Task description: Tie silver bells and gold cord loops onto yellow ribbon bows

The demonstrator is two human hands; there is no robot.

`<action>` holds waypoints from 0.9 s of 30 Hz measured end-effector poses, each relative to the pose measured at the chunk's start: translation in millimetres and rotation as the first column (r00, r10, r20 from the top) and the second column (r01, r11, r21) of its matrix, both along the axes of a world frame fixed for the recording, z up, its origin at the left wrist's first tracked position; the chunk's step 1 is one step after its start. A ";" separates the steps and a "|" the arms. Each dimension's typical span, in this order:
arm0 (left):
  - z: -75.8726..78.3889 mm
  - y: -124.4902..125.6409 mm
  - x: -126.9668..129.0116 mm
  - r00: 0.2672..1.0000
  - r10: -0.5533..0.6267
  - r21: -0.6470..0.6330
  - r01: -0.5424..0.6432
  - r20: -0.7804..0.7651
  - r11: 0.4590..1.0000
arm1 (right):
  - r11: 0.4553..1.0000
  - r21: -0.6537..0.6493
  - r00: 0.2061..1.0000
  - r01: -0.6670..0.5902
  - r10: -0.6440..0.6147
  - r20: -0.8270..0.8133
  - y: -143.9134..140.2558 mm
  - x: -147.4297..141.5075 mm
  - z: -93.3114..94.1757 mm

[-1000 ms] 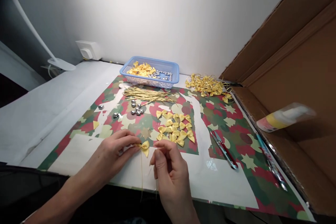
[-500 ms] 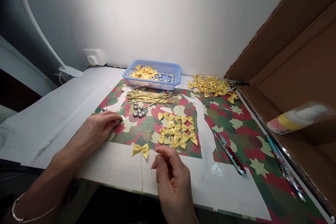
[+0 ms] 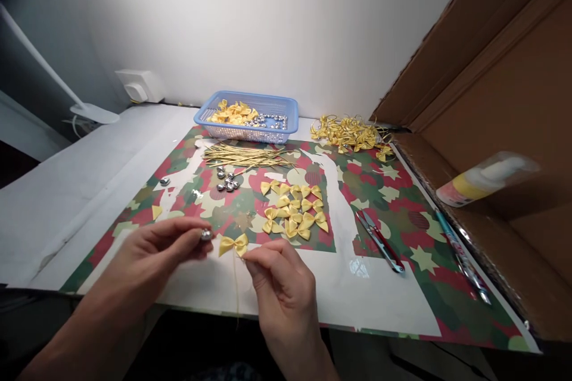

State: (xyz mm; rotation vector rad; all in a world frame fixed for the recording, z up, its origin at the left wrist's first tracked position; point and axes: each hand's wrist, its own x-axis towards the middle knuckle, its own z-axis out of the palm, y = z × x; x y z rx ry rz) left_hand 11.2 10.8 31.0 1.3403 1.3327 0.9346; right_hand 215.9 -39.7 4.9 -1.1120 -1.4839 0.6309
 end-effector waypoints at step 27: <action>2.5 64.9 2.4 0.795 0.009 0.375 0.276 -0.607 0.885 | 0.997 -0.024 0.996 -0.071 0.070 -0.050 -1.6 5.8 -4.5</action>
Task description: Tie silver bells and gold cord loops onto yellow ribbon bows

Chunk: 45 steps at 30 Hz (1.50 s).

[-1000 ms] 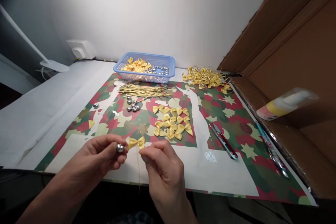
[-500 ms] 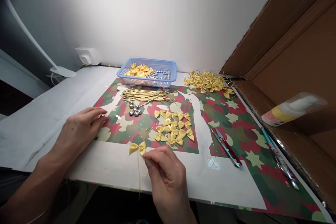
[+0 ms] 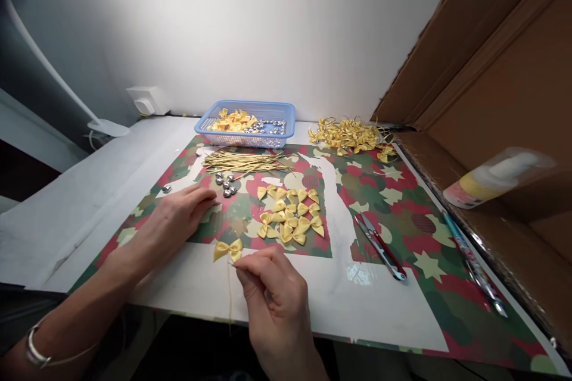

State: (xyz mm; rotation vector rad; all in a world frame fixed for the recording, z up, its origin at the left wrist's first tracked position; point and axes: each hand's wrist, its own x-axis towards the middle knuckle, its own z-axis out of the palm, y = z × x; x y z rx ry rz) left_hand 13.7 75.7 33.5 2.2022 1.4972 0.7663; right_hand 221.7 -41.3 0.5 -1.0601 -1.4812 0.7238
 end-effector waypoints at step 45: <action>-14.8 -106.8 33.8 0.668 0.226 -0.430 0.157 0.709 0.889 | 0.984 0.166 0.969 0.056 -0.094 0.230 -6.5 -13.3 -2.8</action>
